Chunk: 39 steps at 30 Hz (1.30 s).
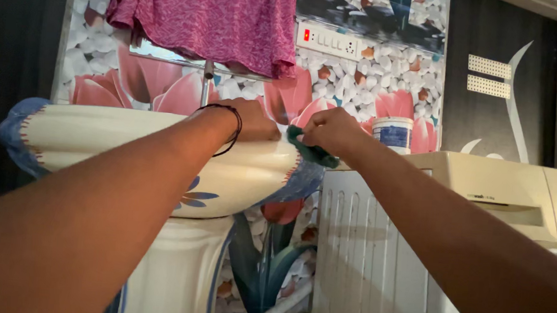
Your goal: The person scrubs a blue pedestal sink with a green sponge, working around the faucet and basin. The person then scrubs the sink's pedestal and surrounding areas.
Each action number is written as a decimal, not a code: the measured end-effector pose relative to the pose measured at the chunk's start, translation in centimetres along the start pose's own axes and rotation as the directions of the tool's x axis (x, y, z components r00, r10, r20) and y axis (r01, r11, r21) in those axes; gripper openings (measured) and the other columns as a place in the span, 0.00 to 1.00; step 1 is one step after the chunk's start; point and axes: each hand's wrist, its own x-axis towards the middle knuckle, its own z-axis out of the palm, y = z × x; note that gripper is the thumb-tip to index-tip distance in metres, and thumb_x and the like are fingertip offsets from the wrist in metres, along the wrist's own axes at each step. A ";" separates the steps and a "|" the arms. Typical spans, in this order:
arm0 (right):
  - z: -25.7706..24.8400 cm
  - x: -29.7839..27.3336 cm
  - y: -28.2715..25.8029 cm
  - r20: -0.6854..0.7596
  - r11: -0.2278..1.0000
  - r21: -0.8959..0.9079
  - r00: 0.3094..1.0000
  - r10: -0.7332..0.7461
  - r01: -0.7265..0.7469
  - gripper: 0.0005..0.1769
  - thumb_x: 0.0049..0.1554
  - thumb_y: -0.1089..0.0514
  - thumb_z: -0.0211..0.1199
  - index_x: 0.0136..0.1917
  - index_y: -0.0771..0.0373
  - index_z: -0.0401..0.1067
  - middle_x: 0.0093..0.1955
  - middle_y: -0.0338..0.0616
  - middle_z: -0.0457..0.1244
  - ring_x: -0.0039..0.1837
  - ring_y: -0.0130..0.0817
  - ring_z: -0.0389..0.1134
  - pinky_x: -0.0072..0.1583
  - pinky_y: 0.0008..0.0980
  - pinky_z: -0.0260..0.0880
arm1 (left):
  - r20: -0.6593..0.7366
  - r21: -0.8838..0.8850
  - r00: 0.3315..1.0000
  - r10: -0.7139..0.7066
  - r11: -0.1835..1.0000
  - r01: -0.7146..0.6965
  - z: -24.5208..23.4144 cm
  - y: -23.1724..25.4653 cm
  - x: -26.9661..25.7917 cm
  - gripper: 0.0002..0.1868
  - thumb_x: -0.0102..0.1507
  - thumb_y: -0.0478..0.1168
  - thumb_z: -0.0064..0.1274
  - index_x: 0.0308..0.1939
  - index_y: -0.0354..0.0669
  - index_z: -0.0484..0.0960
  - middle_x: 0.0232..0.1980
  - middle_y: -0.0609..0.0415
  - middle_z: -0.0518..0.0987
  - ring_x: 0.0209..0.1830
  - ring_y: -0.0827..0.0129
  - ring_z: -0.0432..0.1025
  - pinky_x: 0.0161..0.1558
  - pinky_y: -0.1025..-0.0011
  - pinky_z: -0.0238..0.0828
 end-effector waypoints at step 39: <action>2.8 -2.1 3.4 -0.162 0.913 0.400 0.974 0.159 -0.083 0.08 0.52 0.58 0.72 0.39 0.60 0.74 0.34 0.37 0.64 0.35 0.27 0.64 0.36 0.34 0.63 | 0.077 0.130 0.995 0.060 0.989 -0.070 0.1 0.8 -1.2 0.49 0.48 0.77 0.52 0.62 0.50 0.83 0.69 0.47 0.76 0.66 0.57 0.72 0.66 0.60 0.67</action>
